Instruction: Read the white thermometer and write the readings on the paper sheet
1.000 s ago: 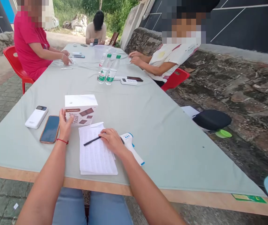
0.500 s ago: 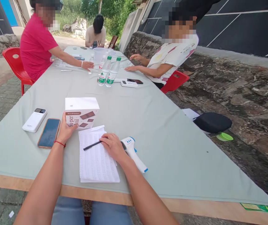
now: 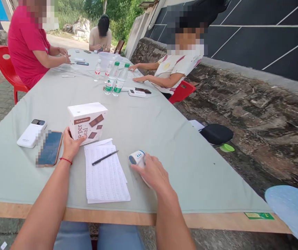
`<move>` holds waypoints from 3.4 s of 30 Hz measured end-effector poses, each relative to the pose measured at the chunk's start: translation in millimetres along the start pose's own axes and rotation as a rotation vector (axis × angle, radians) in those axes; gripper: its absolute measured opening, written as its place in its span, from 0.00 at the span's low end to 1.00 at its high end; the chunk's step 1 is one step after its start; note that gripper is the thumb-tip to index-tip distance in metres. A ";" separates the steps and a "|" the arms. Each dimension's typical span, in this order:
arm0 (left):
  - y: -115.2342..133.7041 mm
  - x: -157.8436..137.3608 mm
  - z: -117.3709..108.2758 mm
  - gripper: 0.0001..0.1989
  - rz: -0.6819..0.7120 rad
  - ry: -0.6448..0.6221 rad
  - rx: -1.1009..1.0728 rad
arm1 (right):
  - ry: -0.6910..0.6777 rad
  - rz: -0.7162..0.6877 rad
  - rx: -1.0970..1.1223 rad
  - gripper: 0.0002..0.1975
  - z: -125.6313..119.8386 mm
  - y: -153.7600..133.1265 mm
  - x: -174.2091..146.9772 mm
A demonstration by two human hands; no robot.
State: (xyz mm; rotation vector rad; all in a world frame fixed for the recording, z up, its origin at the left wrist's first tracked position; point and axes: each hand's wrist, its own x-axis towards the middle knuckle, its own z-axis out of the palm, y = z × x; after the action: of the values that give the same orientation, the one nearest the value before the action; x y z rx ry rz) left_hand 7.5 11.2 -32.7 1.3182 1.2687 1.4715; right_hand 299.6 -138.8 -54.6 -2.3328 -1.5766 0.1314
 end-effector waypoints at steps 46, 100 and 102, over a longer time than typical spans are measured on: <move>22.5 -27.7 7.6 0.30 -0.100 -0.374 0.043 | -0.140 0.120 1.350 0.20 -15.4 -162.6 -6.7; 9.6 -19.3 7.7 0.34 -0.098 -0.298 0.016 | -0.326 -0.102 1.417 0.10 -103.9 -156.7 -105.6; 11.4 -19.8 7.3 0.34 -0.098 -0.298 0.015 | -0.266 -0.112 1.351 0.11 -97.7 -144.7 -98.6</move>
State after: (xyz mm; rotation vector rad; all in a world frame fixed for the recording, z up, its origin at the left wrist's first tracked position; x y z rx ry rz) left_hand 18.8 -8.9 -26.0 1.4047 1.1332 1.1509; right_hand 157.8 -200.9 72.8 -1.1635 -1.0778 1.1080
